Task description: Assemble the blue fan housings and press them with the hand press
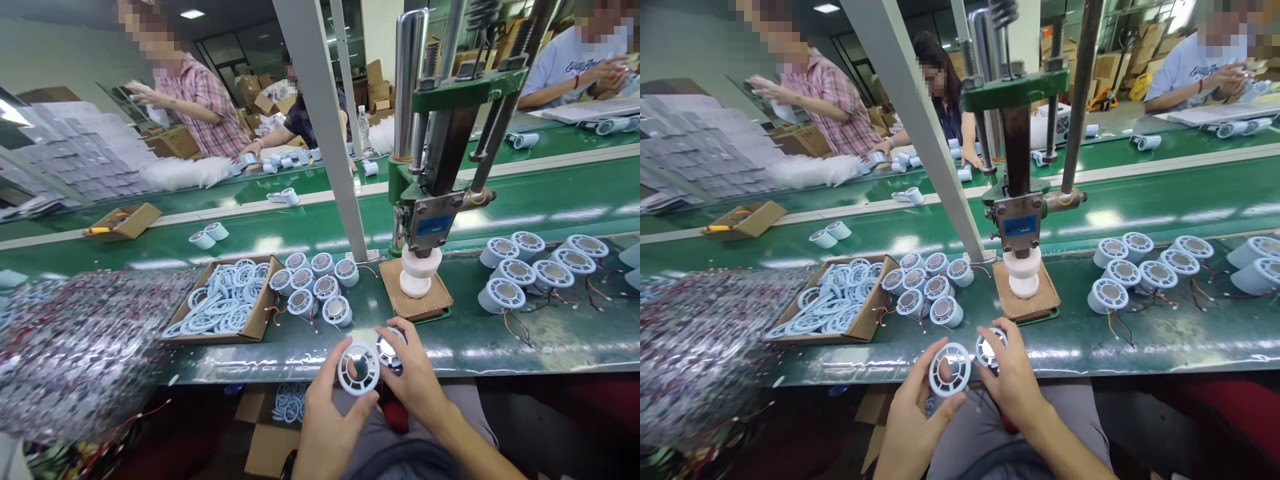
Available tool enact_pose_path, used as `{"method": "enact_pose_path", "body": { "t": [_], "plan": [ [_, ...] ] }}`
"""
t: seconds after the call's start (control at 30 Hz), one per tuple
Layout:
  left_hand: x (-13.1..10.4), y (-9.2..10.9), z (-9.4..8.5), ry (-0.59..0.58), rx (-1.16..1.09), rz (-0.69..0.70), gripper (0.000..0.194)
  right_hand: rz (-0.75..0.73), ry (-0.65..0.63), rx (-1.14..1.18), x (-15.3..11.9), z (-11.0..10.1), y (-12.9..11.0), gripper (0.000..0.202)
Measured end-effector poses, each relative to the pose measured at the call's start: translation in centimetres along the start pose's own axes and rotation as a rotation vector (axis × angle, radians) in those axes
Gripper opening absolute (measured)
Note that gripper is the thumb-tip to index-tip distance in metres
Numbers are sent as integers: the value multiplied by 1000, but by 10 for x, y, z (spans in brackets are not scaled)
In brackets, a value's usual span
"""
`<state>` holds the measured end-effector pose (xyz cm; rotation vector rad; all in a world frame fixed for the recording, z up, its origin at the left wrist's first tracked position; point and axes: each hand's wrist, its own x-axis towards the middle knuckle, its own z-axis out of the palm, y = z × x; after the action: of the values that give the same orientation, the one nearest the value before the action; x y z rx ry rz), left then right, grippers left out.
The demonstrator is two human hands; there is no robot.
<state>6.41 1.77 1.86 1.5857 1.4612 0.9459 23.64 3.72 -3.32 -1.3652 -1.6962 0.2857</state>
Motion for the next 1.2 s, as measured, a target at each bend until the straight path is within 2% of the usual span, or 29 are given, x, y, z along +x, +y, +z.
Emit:
{"method": "enact_pose_path", "body": {
  "t": [0.1,0.17,0.27,0.4,0.63,0.77,0.9,0.97,1.03,1.07,1.1,1.13,1.2],
  "plan": [
    [14,2,13,-35,40,71,54,21,-13,122,-5,1,2,70],
    [23,3,25,-69,61,99,52,61,0,155,-8,1,3,75],
    [31,4,39,-135,75,103,55,137,5,181,-11,2,4,72],
    [30,-1,46,-172,84,129,55,195,-10,210,-10,2,3,74],
    [18,-18,56,-106,106,174,51,142,29,222,-7,-1,-1,75],
    [15,-21,62,-109,111,130,52,148,-12,198,-8,2,2,77],
    [13,-21,66,-67,86,94,54,61,-105,91,-11,0,10,65],
    [18,-18,64,-57,28,81,54,-25,-221,4,-3,-17,9,66],
    [30,-10,60,-59,-42,56,53,-151,-310,-110,20,-53,-1,67],
    [40,-4,57,-56,-74,41,53,-230,-303,-175,39,-77,-11,66],
    [51,3,54,-48,-106,33,53,-299,-247,-243,62,-104,-23,64],
    [63,12,52,-34,-139,33,54,-355,-131,-301,89,-132,-36,60],
    [89,31,52,-10,-205,68,54,-443,163,-452,150,-187,-65,47]
  ]
}}
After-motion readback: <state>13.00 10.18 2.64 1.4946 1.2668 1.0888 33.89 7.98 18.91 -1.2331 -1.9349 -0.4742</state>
